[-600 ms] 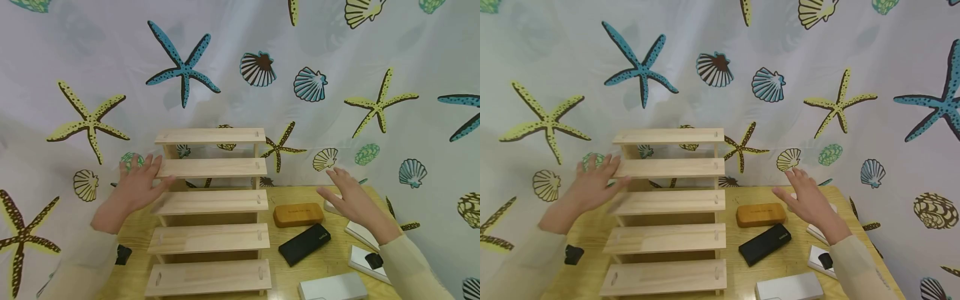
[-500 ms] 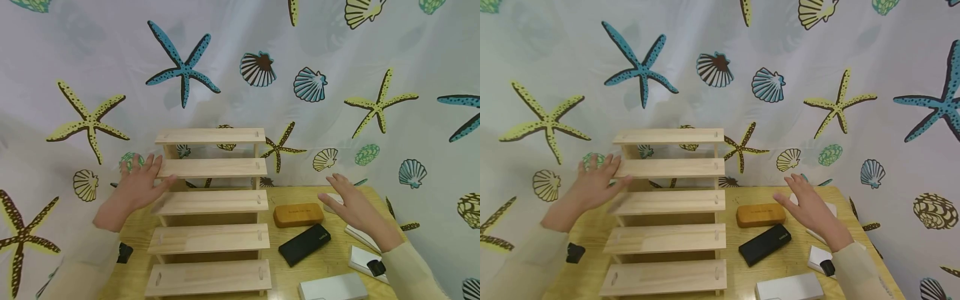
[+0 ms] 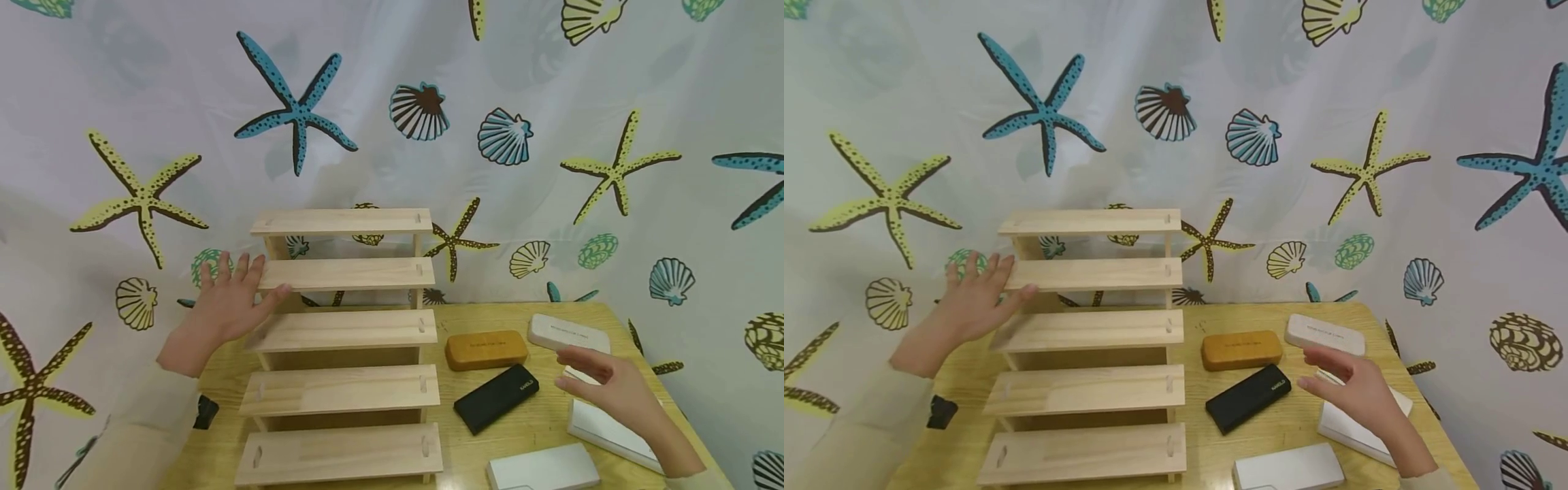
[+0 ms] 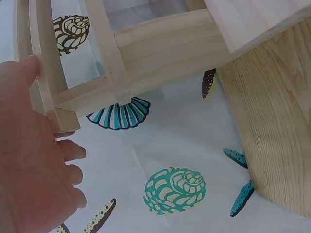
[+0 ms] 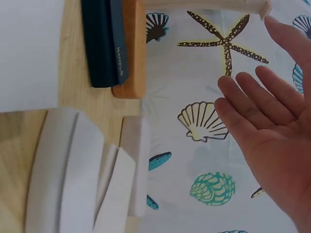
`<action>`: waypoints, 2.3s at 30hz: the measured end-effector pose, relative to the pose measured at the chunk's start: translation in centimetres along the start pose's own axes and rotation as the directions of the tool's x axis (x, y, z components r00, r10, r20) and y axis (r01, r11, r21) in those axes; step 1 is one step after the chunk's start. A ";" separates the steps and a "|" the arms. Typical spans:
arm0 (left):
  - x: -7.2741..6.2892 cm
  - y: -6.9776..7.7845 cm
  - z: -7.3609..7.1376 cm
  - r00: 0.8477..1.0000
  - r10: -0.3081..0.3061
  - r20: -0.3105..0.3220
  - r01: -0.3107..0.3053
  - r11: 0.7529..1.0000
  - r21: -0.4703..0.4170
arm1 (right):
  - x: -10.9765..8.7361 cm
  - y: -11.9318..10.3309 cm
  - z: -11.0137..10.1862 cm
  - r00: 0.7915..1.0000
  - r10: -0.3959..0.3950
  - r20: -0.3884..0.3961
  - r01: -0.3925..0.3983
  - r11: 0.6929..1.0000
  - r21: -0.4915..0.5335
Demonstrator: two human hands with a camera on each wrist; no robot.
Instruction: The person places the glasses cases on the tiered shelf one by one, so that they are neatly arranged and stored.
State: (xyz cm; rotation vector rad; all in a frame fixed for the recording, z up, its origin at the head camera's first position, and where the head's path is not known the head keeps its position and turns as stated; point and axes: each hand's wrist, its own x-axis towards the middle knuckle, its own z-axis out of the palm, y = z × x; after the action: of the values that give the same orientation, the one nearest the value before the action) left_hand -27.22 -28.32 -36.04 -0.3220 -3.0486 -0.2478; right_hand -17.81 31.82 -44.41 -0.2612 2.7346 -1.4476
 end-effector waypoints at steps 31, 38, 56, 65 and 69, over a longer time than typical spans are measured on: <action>0.3 -0.4 0.6 1.000 -0.003 -0.006 0.003 1.000 -0.009 | -5.4 8.3 3.2 0.884 0.426 0.193 -0.462 0.862 0.210; 0.3 -0.3 0.5 1.000 -0.004 -0.002 0.004 1.000 -0.012 | -5.6 9.4 3.7 0.892 0.396 0.218 -0.435 0.884 0.173; 0.2 0.0 0.1 1.000 -0.010 0.013 0.010 1.000 -0.010 | -6.6 11.2 4.1 0.935 0.177 0.307 -0.242 0.952 0.188; 0.3 -0.2 0.4 1.000 -0.005 0.005 0.005 1.000 -0.013 | -6.6 11.3 4.0 0.935 0.164 0.314 -0.236 0.950 0.206; 0.3 -0.3 0.4 1.000 0.000 -0.004 0.000 1.000 -0.011 | -6.5 11.4 4.0 0.931 0.175 0.319 -0.249 0.946 0.209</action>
State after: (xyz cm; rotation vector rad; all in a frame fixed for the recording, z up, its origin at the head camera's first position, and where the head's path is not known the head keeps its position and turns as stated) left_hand -27.57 -28.48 -36.47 -0.3221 -3.0441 -0.2654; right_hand -12.45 35.94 -56.32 -0.1498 2.2434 -1.5251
